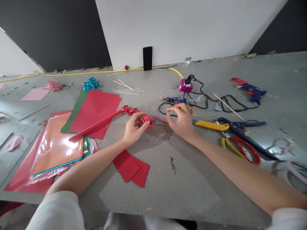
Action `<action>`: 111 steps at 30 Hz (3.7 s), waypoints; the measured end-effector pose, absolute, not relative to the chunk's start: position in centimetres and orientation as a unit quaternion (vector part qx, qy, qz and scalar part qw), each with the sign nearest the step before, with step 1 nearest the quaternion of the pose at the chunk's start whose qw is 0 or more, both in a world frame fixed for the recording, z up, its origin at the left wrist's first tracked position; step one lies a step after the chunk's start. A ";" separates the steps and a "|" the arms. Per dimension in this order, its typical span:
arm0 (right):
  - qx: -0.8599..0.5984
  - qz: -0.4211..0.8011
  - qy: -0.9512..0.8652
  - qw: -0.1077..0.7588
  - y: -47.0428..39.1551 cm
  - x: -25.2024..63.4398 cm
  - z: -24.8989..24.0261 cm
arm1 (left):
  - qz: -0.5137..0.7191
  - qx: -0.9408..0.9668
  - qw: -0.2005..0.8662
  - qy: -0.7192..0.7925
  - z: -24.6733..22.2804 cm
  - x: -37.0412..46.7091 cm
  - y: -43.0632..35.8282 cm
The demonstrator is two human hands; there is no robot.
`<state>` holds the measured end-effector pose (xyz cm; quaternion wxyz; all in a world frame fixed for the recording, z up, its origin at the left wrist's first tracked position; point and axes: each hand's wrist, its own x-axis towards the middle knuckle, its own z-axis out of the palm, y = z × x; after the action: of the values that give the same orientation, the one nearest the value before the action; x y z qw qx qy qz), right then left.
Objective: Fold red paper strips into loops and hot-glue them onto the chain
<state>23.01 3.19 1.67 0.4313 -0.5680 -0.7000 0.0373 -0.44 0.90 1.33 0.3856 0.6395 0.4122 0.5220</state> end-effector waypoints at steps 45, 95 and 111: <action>-0.548 0.130 -0.660 0.497 2.1 22.5 1.4 | 0.518 0.598 0.446 0.418 0.6 -0.2 1.3; -0.551 0.110 -0.663 0.495 2.5 22.6 0.8 | 0.516 0.607 0.420 0.434 1.1 -0.3 1.1; -0.552 0.099 -0.673 0.482 2.4 22.6 0.9 | 0.515 0.618 0.394 0.445 1.0 -0.3 1.2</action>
<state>22.58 2.42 0.92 0.4820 -0.5522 -0.6730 0.0991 -0.32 1.22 0.98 0.3935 0.6175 0.4454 0.5152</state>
